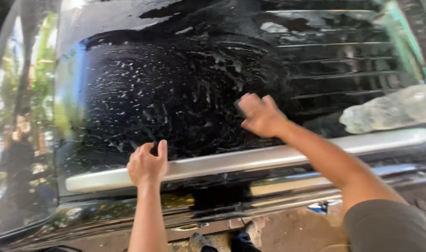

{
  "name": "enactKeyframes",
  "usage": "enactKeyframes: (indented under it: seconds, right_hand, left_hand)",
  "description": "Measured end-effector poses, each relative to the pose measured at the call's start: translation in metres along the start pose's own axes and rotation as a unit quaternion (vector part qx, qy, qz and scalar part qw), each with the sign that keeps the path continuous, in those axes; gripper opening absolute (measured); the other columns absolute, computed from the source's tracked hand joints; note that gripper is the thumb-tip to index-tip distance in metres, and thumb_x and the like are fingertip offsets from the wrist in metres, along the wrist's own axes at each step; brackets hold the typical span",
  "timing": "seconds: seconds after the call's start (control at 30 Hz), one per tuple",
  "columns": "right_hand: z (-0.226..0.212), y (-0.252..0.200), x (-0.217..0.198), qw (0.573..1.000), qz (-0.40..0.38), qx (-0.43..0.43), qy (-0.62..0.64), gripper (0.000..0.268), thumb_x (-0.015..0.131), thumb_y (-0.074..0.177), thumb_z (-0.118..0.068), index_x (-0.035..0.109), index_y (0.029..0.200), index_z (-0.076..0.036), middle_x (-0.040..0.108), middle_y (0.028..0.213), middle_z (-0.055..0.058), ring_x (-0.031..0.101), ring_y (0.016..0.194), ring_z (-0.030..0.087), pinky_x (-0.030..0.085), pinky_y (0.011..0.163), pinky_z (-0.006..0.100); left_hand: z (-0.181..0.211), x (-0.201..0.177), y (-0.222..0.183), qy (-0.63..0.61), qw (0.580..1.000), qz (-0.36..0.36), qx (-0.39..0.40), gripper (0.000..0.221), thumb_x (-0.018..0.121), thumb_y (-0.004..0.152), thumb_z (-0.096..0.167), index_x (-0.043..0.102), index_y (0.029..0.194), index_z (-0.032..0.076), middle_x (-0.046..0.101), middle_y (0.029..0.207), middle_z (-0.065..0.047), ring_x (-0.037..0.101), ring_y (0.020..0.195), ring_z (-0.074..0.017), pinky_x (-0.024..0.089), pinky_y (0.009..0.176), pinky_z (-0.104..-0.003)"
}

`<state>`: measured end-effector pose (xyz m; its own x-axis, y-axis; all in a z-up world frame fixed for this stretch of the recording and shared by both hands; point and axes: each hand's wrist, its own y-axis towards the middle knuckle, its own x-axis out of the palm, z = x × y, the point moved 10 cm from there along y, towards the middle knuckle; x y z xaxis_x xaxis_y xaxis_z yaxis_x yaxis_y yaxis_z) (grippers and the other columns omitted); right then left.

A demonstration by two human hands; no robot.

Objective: Cleaning and scrubbing the roof of a black vehicle using water and a cleaning pad.

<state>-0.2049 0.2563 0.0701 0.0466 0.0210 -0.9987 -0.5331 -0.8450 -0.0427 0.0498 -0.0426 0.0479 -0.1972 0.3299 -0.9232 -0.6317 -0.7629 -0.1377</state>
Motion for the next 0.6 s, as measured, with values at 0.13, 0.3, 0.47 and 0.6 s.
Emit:
enactKeyframes:
  seconds: [0.13, 0.3, 0.47, 0.6]
  right_hand:
    - [0.122, 0.036, 0.049, 0.973, -0.050, 0.218, 0.050, 0.075, 0.045, 0.100, -0.054, 0.025, 0.155, -0.007, 0.020, 0.167, 0.016, 0.018, 0.154, 0.033, 0.021, 0.116, 0.063]
    - [0.081, 0.004, 0.070, 0.985, -0.036, 0.163, 0.033, 0.090, 0.034, 0.101, -0.061, 0.005, 0.161, -0.001, -0.003, 0.168, 0.024, -0.003, 0.155, 0.038, 0.005, 0.113, 0.069]
    - [0.111, 0.023, 0.052, 0.966, -0.059, 0.235, 0.088, 0.080, 0.029, 0.101, -0.059, 0.009, 0.165, -0.015, 0.001, 0.173, 0.009, 0.004, 0.161, 0.028, 0.007, 0.123, 0.066]
    - [0.112, 0.017, 0.063, 0.952, -0.050, 0.287, 0.096, 0.078, 0.030, 0.101, -0.058, 0.009, 0.164, -0.016, 0.000, 0.173, 0.008, 0.002, 0.160, 0.029, 0.005, 0.122, 0.065]
  left_hand:
    - [-0.005, -0.002, 0.001, -0.012, 0.999, -0.005, -0.030, 0.059, 0.055, 0.093, 0.064, 0.075, 0.114, 0.013, 0.073, 0.121, -0.007, 0.064, 0.116, -0.0291, 0.050, 0.098, -0.045]
    - [-0.003, 0.002, -0.001, -0.006, 1.000, -0.015, -0.019, 0.058, 0.053, 0.094, 0.063, 0.076, 0.113, 0.013, 0.074, 0.118, -0.006, 0.066, 0.114, -0.0282, 0.050, 0.098, -0.044]
    - [-0.005, 0.018, 0.008, 0.038, 0.997, -0.060, -0.019, 0.072, 0.053, 0.089, 0.068, 0.058, 0.140, 0.017, 0.051, 0.148, -0.011, 0.045, 0.137, -0.0318, 0.039, 0.109, -0.049]
    - [-0.001, 0.032, 0.043, 0.062, 0.994, -0.081, 0.027, 0.092, 0.056, 0.084, 0.074, 0.036, 0.156, 0.021, 0.023, 0.165, -0.016, 0.019, 0.151, -0.0359, 0.023, 0.116, -0.058]
